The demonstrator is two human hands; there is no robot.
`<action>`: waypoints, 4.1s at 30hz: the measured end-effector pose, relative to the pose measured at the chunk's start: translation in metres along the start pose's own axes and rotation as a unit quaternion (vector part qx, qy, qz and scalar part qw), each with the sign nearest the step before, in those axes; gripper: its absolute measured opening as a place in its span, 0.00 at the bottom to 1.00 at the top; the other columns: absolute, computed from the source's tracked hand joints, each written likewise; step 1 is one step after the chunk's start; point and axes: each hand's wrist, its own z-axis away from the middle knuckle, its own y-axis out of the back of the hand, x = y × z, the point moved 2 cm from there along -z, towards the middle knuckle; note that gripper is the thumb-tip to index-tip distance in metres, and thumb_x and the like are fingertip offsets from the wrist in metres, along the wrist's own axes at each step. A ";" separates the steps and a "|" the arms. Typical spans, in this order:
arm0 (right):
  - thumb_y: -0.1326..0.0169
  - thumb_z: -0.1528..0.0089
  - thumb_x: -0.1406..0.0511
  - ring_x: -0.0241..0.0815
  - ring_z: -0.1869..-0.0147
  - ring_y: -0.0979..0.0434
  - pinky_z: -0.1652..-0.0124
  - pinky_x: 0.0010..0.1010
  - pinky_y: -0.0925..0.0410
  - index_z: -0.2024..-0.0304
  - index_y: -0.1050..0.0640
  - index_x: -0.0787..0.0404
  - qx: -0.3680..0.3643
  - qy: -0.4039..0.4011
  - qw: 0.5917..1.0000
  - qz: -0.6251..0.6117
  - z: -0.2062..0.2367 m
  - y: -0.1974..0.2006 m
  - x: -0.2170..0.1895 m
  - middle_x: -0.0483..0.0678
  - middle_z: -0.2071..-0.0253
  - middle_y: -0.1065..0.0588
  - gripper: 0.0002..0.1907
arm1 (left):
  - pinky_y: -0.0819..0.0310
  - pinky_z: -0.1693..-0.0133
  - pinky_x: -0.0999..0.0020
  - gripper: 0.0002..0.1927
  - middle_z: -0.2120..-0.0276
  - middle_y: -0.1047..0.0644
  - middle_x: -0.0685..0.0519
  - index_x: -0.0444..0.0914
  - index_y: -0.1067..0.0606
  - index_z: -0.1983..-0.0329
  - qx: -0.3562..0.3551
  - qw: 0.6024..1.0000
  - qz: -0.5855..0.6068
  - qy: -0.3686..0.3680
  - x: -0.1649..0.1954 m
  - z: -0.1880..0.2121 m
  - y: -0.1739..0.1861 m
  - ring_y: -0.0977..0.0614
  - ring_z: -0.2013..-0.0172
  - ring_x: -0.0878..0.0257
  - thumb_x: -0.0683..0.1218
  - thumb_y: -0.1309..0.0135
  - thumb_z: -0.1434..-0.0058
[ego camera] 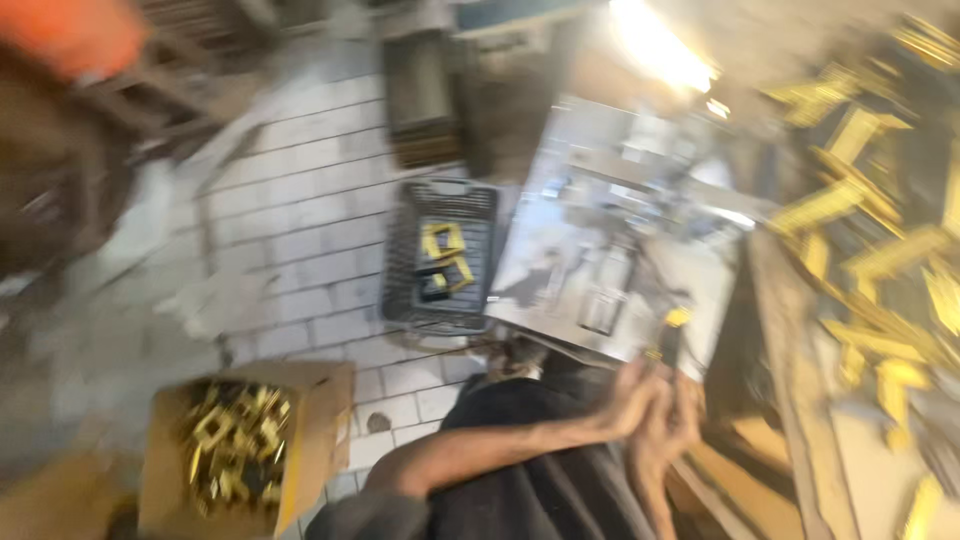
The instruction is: The person picks ornate gold frame corner pieces from a pile on the workbench and places two mitered corners into a frame joining machine, aligning them against the fence. They operate the machine to fasten the corners together, then place the joined frame into a basket and repeat the cycle with new corners.
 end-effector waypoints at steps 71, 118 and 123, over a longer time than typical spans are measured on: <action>0.35 0.48 0.70 0.48 0.57 0.38 0.55 0.40 0.45 0.59 0.14 0.48 -0.121 0.201 0.938 0.254 -0.121 -0.062 0.008 0.45 0.66 0.34 0.16 | 0.36 0.61 0.61 0.16 0.71 0.30 0.56 0.40 0.16 0.57 0.053 0.586 -0.755 -0.288 0.142 -0.068 0.121 0.33 0.65 0.57 0.51 0.27 0.45; 0.35 0.48 0.63 0.44 0.62 0.19 0.63 0.36 0.29 0.59 0.17 0.51 -0.137 0.203 0.840 0.484 -0.143 0.237 0.049 0.43 0.69 0.22 0.14 | 0.30 0.49 0.44 0.21 0.48 0.33 0.42 0.35 0.36 0.44 0.099 0.550 -0.704 -0.439 0.142 -0.045 0.128 0.29 0.47 0.47 0.40 0.40 0.35; 0.44 0.33 0.63 0.33 0.65 0.18 0.62 0.27 0.25 0.57 0.21 0.61 0.022 -0.162 0.975 -0.149 -0.077 0.143 0.010 0.44 0.67 0.19 0.07 | 0.27 0.53 0.58 0.27 0.48 0.27 0.39 0.31 0.31 0.35 -0.089 0.738 -0.583 -0.327 0.094 -0.003 0.044 0.25 0.53 0.47 0.44 0.42 0.37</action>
